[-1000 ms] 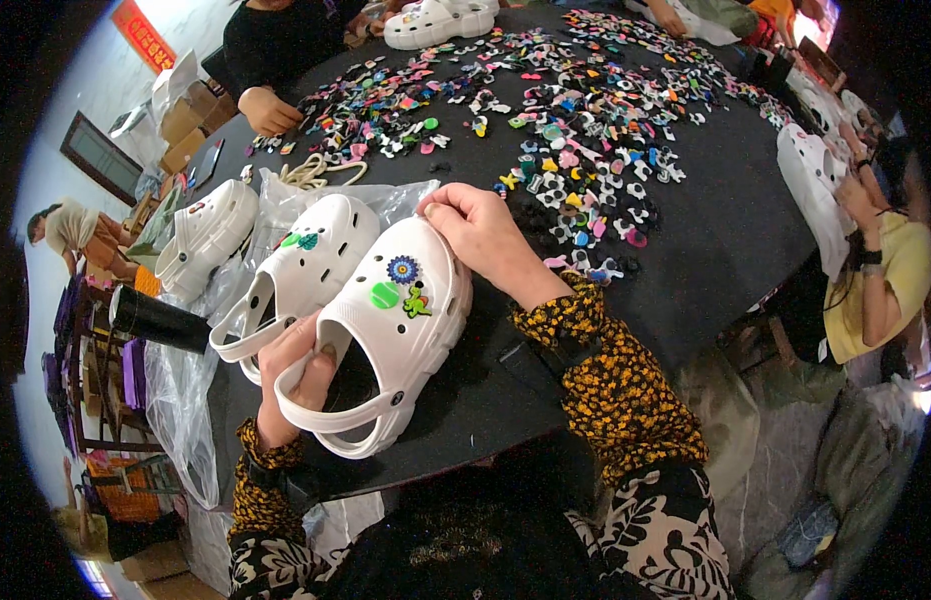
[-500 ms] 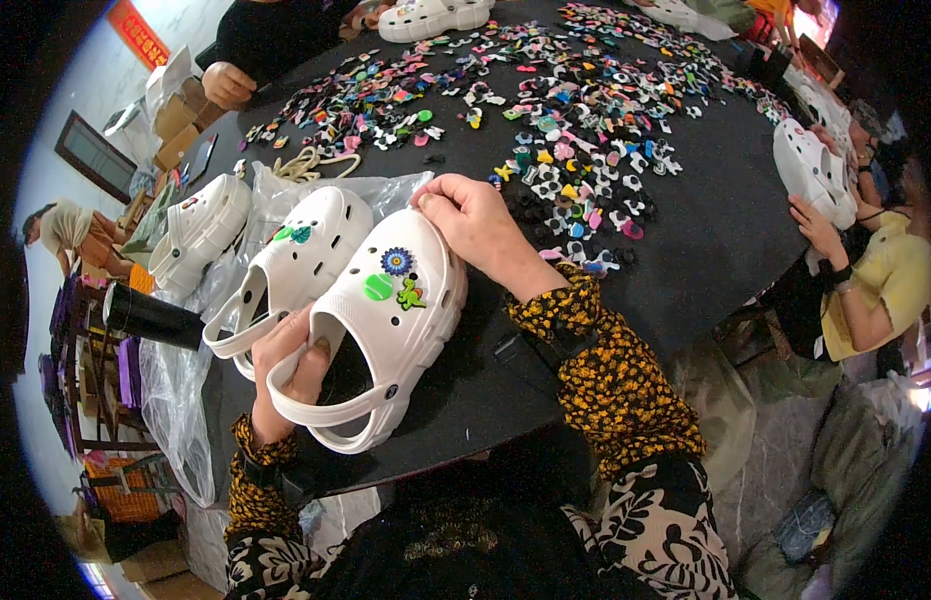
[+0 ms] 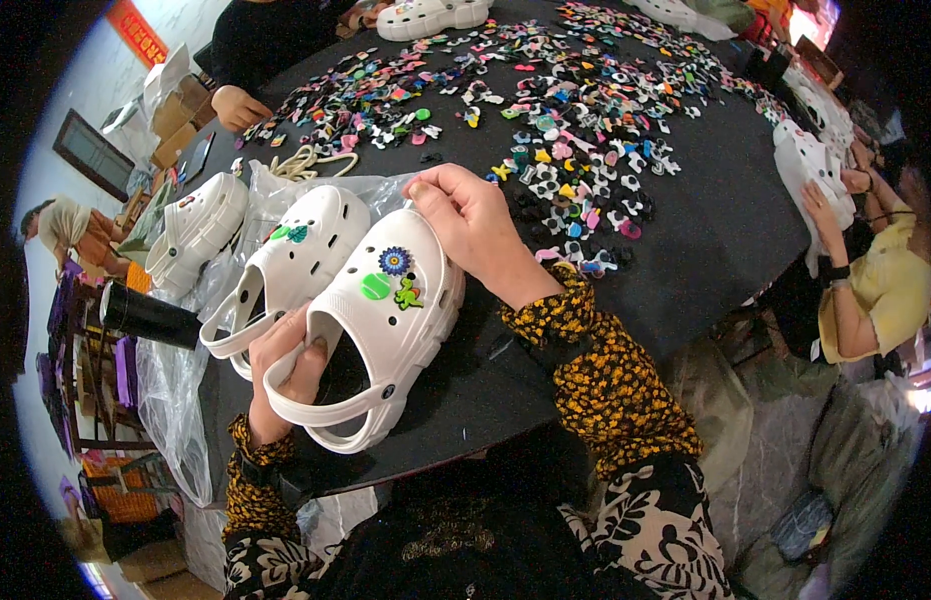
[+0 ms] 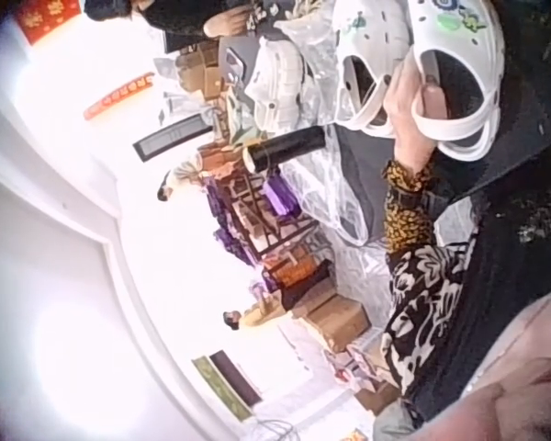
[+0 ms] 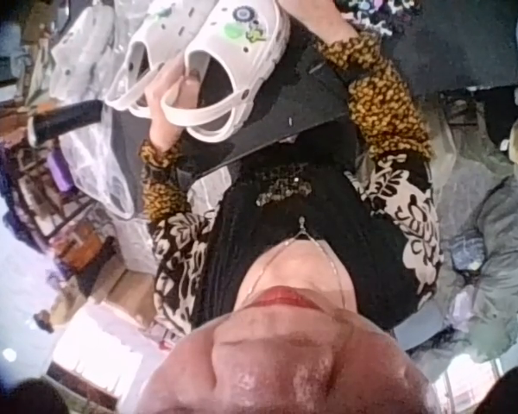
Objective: Decorating white clog-style shoes with colorful charms and organizing them into bags.
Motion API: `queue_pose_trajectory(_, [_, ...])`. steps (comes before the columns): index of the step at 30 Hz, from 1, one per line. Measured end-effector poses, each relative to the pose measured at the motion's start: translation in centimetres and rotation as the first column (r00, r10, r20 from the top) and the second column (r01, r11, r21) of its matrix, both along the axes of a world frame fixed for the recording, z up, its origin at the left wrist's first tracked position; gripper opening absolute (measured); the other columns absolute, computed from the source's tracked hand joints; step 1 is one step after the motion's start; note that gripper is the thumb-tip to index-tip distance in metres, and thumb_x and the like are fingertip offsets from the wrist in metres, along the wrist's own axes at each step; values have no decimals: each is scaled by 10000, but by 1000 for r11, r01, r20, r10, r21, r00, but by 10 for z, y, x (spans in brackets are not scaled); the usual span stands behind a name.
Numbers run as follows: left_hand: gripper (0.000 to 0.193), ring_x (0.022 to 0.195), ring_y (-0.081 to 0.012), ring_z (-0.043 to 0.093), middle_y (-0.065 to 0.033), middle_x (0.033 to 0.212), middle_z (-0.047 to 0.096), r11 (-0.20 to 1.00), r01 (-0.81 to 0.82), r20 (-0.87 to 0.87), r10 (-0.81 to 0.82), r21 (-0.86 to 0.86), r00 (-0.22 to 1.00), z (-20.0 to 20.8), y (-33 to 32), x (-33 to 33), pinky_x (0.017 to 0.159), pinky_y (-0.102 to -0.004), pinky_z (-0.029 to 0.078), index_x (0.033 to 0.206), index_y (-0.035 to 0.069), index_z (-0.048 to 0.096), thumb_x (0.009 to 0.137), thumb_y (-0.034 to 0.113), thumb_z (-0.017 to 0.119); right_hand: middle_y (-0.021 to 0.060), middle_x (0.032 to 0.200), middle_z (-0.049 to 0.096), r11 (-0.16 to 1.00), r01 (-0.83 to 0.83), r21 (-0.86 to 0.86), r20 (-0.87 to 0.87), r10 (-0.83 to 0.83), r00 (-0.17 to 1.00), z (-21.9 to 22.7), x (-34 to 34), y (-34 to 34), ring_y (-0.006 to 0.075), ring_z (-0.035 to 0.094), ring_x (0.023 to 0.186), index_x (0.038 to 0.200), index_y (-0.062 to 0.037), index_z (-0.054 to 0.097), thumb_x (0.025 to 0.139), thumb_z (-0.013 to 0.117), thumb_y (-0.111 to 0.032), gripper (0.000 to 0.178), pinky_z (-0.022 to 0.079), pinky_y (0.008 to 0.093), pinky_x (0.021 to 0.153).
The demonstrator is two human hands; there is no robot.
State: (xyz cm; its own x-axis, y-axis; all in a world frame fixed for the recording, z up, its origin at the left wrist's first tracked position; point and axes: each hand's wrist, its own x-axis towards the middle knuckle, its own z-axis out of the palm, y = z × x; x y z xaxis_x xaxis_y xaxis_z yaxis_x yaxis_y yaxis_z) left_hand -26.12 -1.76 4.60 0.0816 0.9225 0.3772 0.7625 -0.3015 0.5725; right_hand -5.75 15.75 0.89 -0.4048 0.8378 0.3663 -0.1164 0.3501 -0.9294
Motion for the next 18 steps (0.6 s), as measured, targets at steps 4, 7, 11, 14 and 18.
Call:
queue_pose_trajectory(4, [434, 863, -376, 680, -231, 993, 678, 1000, 4, 0, -4, -8, 1000, 2, 0, 1, 788, -384, 535, 1182, -45, 624, 758, -3, 543, 73, 908, 690, 991, 10, 132, -88, 1, 996, 1, -3, -5, 144, 642, 849, 955, 17, 677, 958, 574, -135, 183, 509, 290, 769])
queue_pose_trajectory(7, [436, 860, -376, 678, -231, 992, 677, 1000, 16, 1, -16, 3, 1000, 2, 1, 1, 785, -384, 534, 1186, -44, 622, 759, 0, 540, 94, 906, 685, 949, 35, 314, -69, -13, 998, 3, -3, -7, 206, 649, 881, 926, 10, 671, 948, 575, -119, 162, 507, 320, 805])
queue_pose_trajectory(11, [436, 854, -378, 675, -231, 988, 674, 1000, -1, -12, 1, -2, 1000, 2, 1, 1, 780, -388, 532, 1189, -46, 619, 763, 4, 540, 103, 901, 683, 922, 42, 384, -49, -25, 998, 5, -5, -8, 233, 646, 882, 897, 9, 663, 937, 578, -102, 145, 505, 336, 812])
queue_pose_trajectory(14, [435, 846, -381, 671, -231, 981, 672, 1000, 13, 5, -13, 11, 1000, 1, 1, 0, 773, -393, 531, 1192, -47, 616, 767, 6, 541, 103, 897, 680, 900, 47, 433, -42, -32, 999, 5, -5, -7, 235, 641, 869, 891, 7, 657, 935, 576, -93, 137, 505, 338, 798])
queue_pose_trajectory(18, [430, 834, -381, 670, -234, 970, 668, 998, 26, 2, -26, 50, 1000, -1, 1, -1, 754, -391, 533, 1190, -55, 614, 769, 3, 543, 101, 897, 683, 892, 43, 449, -29, -34, 999, 4, -4, -9, 233, 638, 868, 900, 9, 659, 932, 577, -89, 132, 503, 340, 787])
